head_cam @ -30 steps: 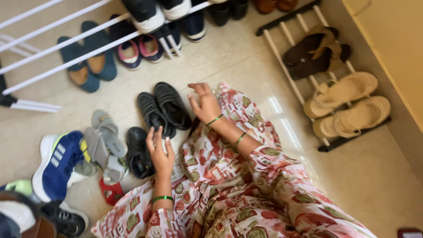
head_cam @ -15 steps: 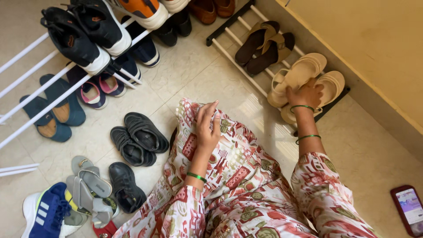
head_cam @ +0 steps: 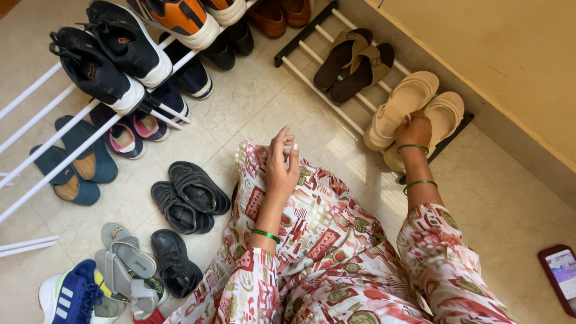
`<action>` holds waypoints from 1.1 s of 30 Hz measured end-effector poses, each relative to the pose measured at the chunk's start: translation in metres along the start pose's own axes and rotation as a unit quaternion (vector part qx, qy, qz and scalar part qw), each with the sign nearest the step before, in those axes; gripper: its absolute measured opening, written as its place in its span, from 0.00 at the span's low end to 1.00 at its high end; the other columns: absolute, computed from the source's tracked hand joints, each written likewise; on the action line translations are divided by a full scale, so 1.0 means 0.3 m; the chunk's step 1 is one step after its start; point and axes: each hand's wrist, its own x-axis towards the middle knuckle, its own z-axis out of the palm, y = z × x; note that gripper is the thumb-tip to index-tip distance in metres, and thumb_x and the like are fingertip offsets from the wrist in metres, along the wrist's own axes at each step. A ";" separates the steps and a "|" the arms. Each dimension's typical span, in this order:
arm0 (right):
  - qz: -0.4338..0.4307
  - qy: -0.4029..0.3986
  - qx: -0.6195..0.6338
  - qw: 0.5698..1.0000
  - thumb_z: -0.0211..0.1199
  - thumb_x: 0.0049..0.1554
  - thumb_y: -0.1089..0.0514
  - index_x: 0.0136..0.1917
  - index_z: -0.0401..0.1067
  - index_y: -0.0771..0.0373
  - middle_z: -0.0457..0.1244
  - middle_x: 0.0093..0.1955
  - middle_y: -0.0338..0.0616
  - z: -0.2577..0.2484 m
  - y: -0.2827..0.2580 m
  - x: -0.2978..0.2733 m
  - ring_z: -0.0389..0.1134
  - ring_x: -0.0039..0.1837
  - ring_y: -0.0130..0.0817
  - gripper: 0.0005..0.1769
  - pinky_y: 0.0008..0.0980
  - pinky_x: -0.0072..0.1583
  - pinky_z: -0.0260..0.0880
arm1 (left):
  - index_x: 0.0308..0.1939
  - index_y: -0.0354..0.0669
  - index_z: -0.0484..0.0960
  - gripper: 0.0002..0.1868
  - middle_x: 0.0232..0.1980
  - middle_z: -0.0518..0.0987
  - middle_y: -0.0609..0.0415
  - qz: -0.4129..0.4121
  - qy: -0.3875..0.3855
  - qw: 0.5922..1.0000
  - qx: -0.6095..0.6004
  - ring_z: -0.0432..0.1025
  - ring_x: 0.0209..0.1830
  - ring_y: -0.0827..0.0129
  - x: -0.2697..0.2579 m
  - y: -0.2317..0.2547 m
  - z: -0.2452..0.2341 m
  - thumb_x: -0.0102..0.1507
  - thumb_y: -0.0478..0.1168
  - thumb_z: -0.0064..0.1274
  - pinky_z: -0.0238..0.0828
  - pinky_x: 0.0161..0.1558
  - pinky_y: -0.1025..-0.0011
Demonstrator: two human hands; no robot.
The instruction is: The person sits on the floor and organizes a large pile of shoes by picking them up one by one, pairing them, and placing them onto a nearby shoe rack. The task involves sorting through various types of footwear and arranging them neatly.
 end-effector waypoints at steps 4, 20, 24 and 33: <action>0.008 0.005 -0.001 1.000 0.63 0.53 0.65 0.53 0.70 0.65 0.65 0.50 0.61 -0.034 -0.010 -0.036 0.68 0.51 0.61 0.13 0.53 0.53 0.69 | 0.72 0.40 0.66 0.26 0.54 0.78 0.46 -0.008 -0.024 0.999 0.026 0.74 0.42 0.65 0.010 -0.004 0.004 0.69 0.35 0.49 0.74 0.49 0.67; 0.024 0.004 -0.017 1.000 0.60 0.53 0.68 0.56 0.65 0.66 0.63 0.53 0.61 -0.122 -0.027 -0.038 0.68 0.50 0.61 0.17 0.54 0.51 0.69 | 0.73 0.39 0.66 0.27 0.53 0.79 0.45 0.009 -0.037 0.997 0.061 0.74 0.48 0.59 0.002 -0.017 0.006 0.69 0.36 0.49 0.74 0.50 0.64; 0.071 -0.042 -0.052 0.995 0.63 0.57 0.62 0.59 0.65 0.66 0.63 0.56 0.62 -0.099 -0.040 -0.039 0.68 0.52 0.63 0.17 0.54 0.53 0.70 | 0.73 0.40 0.66 0.28 0.54 0.79 0.44 0.009 -0.038 0.997 0.072 0.74 0.51 0.56 0.013 -0.010 0.006 0.68 0.36 0.50 0.73 0.52 0.62; -0.122 -0.001 -0.117 0.986 0.65 0.51 0.56 0.57 0.72 0.65 0.64 0.58 0.63 -0.055 -0.184 0.113 0.67 0.57 0.60 0.21 0.53 0.57 0.70 | 0.70 0.37 0.67 0.27 0.53 0.78 0.41 0.009 -0.074 0.992 0.104 0.74 0.55 0.51 0.071 0.012 0.027 0.67 0.37 0.51 0.71 0.57 0.57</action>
